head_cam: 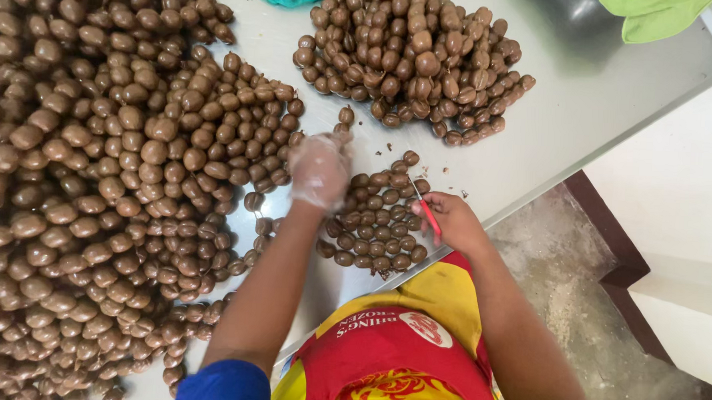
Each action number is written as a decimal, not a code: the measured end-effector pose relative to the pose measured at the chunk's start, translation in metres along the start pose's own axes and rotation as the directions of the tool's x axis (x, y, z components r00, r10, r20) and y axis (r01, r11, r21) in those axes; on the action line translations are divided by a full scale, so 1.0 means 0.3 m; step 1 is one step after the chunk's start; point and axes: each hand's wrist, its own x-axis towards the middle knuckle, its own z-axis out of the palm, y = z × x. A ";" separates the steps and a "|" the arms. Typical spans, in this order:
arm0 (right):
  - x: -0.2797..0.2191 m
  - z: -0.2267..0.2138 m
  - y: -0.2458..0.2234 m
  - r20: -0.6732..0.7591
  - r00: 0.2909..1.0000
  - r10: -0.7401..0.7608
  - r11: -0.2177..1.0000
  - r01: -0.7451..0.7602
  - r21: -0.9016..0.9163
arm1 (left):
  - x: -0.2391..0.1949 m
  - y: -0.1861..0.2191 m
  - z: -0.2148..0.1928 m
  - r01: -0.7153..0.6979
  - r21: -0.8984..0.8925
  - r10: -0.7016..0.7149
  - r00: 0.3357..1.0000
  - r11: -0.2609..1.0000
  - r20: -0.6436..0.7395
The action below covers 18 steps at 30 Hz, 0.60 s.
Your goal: The person separates individual small brown food items from long chains using scissors and arranges them into groups on a metal table.
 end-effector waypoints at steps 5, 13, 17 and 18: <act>0.007 0.025 0.004 -0.011 0.996 -0.084 0.995 0.084 0.051 | 0.060 0.038 -0.008 -0.565 0.291 0.342 0.755 0.772 0.559; -0.025 0.068 -0.022 -0.163 0.957 -0.239 0.968 0.220 -0.123 | -0.014 0.108 0.059 -0.220 -0.122 0.251 0.833 0.968 0.493; -0.036 0.067 -0.063 -0.131 0.968 -0.215 0.946 0.173 -0.275 | -0.018 0.075 0.082 -0.247 -0.134 0.280 0.805 0.960 0.523; -0.034 0.068 -0.066 -0.133 0.954 -0.268 0.910 0.205 -0.361 | -0.019 0.066 0.084 -0.247 -0.132 0.279 0.806 0.960 0.522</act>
